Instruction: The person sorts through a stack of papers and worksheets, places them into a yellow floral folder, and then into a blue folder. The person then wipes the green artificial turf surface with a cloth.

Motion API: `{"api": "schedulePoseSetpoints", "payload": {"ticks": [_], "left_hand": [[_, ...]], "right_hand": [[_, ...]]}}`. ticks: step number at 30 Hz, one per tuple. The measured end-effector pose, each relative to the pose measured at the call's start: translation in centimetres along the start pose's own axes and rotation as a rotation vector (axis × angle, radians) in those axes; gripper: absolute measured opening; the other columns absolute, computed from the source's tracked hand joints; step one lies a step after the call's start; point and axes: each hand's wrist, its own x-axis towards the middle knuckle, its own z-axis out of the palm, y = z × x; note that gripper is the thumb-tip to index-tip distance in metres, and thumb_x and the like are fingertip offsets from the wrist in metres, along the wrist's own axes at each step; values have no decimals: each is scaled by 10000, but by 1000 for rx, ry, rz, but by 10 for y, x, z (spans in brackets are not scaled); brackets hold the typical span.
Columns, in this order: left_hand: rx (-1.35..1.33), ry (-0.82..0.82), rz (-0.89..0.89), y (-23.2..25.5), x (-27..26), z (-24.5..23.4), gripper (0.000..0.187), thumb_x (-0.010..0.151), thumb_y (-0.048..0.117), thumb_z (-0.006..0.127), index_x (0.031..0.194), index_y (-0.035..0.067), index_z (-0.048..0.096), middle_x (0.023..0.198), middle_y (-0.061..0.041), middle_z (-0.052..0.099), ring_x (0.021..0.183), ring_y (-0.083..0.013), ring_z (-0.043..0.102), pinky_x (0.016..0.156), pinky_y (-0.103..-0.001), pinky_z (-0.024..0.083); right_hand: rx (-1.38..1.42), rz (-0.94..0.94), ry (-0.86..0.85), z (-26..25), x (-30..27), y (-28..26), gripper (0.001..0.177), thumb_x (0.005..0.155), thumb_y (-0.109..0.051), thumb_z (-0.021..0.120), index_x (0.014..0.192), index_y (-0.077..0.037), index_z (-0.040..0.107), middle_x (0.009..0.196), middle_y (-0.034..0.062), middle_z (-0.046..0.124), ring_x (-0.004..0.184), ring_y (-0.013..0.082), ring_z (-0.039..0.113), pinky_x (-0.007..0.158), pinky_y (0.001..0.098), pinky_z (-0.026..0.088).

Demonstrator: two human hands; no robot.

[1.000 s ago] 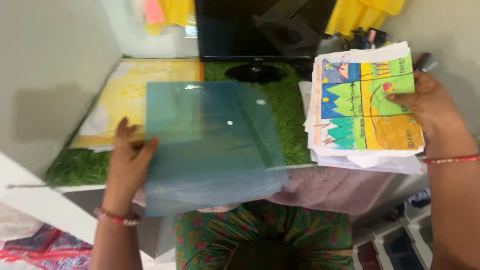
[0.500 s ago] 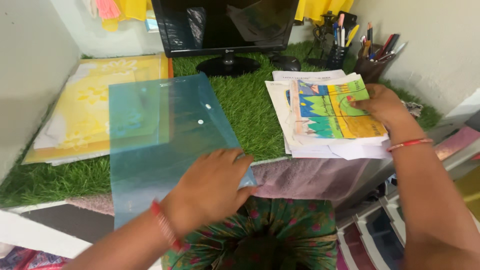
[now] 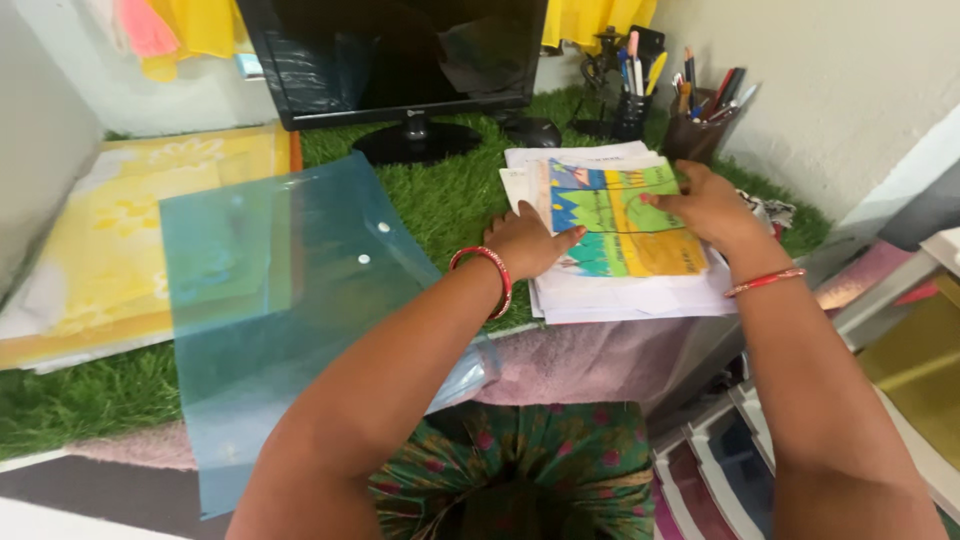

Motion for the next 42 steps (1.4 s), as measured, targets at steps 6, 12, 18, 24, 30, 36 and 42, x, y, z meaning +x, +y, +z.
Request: {"api": "schedulePoseSetpoints", "payload": {"ticks": [6, 12, 18, 24, 30, 36, 42], "left_hand": [[16, 85, 27, 3, 13, 19, 1128, 889, 750, 555, 1550, -64, 143, 1555, -326, 286, 1465, -458, 244, 1175, -545, 235], [-315, 156, -47, -12, 17, -4, 796, 877, 551, 701, 1321, -90, 538, 1210, -236, 690, 1107, -355, 699, 948, -423, 549], [-640, 169, 57, -24, 38, 2, 454, 843, 375, 726, 1000, -50, 751, 937, -182, 778, 821, -292, 775, 755, -387, 585], [-945, 148, 69, -34, 49, 16, 367, 806, 202, 765, 979, -121, 754, 903, -201, 789, 747, -267, 765, 688, -378, 574], [-1213, -6, 4, -41, 52, -6, 398, 823, 159, 724, 1099, -127, 703, 986, -210, 777, 785, -278, 770, 713, -400, 614], [-1115, -93, 112, -44, 51, -3, 368, 830, 104, 707, 1147, -82, 698, 1049, -180, 774, 906, -265, 756, 816, -365, 592], [-949, 93, 300, -23, 30, -33, 389, 786, -17, 731, 1169, -63, 675, 1092, -164, 765, 972, -254, 755, 865, -340, 588]], "right_hand": [[-92, -74, -64, 5, -8, 8, 987, 868, -370, 797, 1582, 54, 264, 1328, 253, 635, 1226, 322, 625, 1010, 367, 475], [-336, 25, -1, -21, -29, 11, 873, 855, -357, 775, 1527, 43, 387, 1273, 262, 673, 1130, 377, 671, 947, 414, 513], [36, 85, -19, -18, -38, 8, 678, 822, -325, 769, 1359, 43, 580, 1174, 195, 709, 1015, 290, 700, 878, 373, 529], [524, 241, -99, -13, -29, 19, 573, 874, -341, 748, 1250, 82, 657, 1073, 179, 723, 868, 255, 682, 765, 364, 540], [608, 126, -302, 5, -25, 23, 519, 825, -165, 748, 1286, 43, 628, 1107, 111, 747, 920, 182, 720, 816, 315, 566], [382, 42, -287, 11, -40, -5, 556, 804, -78, 742, 1329, 30, 595, 1132, 119, 738, 967, 200, 698, 859, 323, 542], [423, -154, -114, 4, -68, -52, 582, 787, 108, 687, 1348, 21, 559, 1239, 98, 708, 1094, 178, 677, 969, 297, 522]]}}
